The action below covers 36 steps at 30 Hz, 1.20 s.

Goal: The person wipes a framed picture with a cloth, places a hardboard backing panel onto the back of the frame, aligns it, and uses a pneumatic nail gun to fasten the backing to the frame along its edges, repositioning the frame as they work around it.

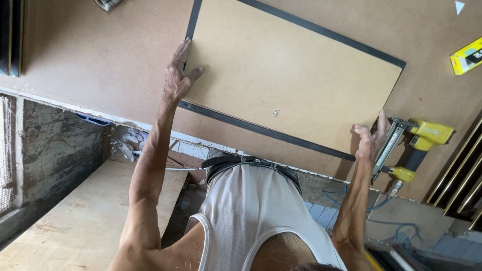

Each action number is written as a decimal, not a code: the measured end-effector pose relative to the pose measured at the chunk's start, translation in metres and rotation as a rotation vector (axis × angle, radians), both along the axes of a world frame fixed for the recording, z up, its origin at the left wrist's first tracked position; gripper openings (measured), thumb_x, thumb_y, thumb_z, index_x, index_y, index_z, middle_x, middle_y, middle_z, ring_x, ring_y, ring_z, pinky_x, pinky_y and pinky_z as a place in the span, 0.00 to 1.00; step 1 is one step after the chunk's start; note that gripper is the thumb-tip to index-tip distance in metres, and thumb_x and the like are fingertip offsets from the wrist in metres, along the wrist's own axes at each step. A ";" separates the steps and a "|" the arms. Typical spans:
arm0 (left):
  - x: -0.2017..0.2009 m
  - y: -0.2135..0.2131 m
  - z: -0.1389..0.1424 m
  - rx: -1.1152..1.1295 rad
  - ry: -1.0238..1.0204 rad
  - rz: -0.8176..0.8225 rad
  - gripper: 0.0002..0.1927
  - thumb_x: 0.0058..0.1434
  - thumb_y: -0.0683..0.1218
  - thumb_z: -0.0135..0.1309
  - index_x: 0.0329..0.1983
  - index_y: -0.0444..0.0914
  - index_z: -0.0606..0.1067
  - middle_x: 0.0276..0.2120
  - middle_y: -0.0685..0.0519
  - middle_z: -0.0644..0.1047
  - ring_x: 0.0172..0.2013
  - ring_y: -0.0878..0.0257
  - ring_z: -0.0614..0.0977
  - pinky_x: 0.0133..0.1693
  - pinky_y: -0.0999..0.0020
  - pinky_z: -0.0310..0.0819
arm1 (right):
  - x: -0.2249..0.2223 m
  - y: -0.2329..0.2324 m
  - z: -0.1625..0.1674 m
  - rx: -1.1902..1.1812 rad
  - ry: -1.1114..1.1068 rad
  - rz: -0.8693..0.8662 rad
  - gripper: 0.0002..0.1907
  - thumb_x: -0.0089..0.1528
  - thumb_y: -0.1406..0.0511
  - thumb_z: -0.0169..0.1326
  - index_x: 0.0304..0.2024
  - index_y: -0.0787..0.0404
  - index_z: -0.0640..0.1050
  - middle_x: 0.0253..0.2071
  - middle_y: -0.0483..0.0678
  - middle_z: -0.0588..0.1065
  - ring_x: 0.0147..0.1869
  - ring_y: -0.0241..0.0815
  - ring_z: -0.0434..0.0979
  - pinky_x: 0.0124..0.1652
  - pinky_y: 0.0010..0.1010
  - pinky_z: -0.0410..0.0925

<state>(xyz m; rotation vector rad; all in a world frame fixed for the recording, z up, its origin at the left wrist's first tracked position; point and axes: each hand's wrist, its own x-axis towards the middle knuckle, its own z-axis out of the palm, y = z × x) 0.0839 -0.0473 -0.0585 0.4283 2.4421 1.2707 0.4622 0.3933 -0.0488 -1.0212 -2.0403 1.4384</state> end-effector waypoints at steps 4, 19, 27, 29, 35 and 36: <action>0.006 -0.006 -0.001 0.129 -0.062 -0.048 0.42 0.64 0.45 0.64 0.77 0.34 0.57 0.75 0.37 0.58 0.75 0.44 0.58 0.74 0.53 0.56 | 0.000 -0.001 0.004 -0.341 0.056 -0.145 0.48 0.49 0.72 0.55 0.75 0.61 0.61 0.71 0.57 0.65 0.52 0.54 0.77 0.45 0.34 0.78; 0.008 -0.035 -0.030 0.033 0.108 -0.167 0.49 0.68 0.69 0.58 0.80 0.36 0.58 0.77 0.35 0.57 0.78 0.39 0.60 0.76 0.33 0.62 | 0.035 0.000 -0.018 -0.183 -0.037 -0.059 0.05 0.60 0.66 0.59 0.33 0.61 0.78 0.40 0.47 0.79 0.50 0.41 0.76 0.74 0.42 0.56; 0.005 -0.030 -0.037 0.016 0.224 -0.187 0.48 0.70 0.68 0.56 0.80 0.35 0.58 0.78 0.36 0.57 0.78 0.39 0.60 0.74 0.34 0.65 | 0.020 -0.006 -0.011 -0.204 0.036 -0.164 0.25 0.50 0.68 0.62 0.49 0.61 0.71 0.39 0.48 0.72 0.47 0.43 0.71 0.58 0.38 0.64; 0.008 -0.031 -0.032 0.080 0.180 -0.153 0.45 0.71 0.67 0.60 0.78 0.34 0.63 0.75 0.34 0.61 0.75 0.38 0.64 0.72 0.35 0.70 | 0.020 -0.004 -0.010 -0.226 0.063 -0.131 0.31 0.50 0.70 0.62 0.56 0.62 0.69 0.33 0.48 0.77 0.43 0.42 0.76 0.56 0.35 0.68; 0.011 -0.026 -0.016 0.175 0.089 -0.109 0.35 0.69 0.62 0.64 0.68 0.35 0.73 0.61 0.38 0.77 0.64 0.43 0.81 0.66 0.45 0.80 | 0.030 0.004 -0.010 -0.049 0.069 0.029 0.29 0.59 0.74 0.60 0.64 0.69 0.74 0.54 0.52 0.75 0.48 0.42 0.78 0.49 0.31 0.75; 0.011 -0.025 -0.016 0.185 0.079 -0.098 0.34 0.68 0.62 0.64 0.67 0.35 0.74 0.59 0.38 0.79 0.62 0.44 0.82 0.65 0.47 0.81 | 0.033 0.004 -0.011 0.000 0.059 0.044 0.33 0.57 0.74 0.59 0.68 0.67 0.74 0.61 0.53 0.73 0.52 0.42 0.79 0.51 0.33 0.77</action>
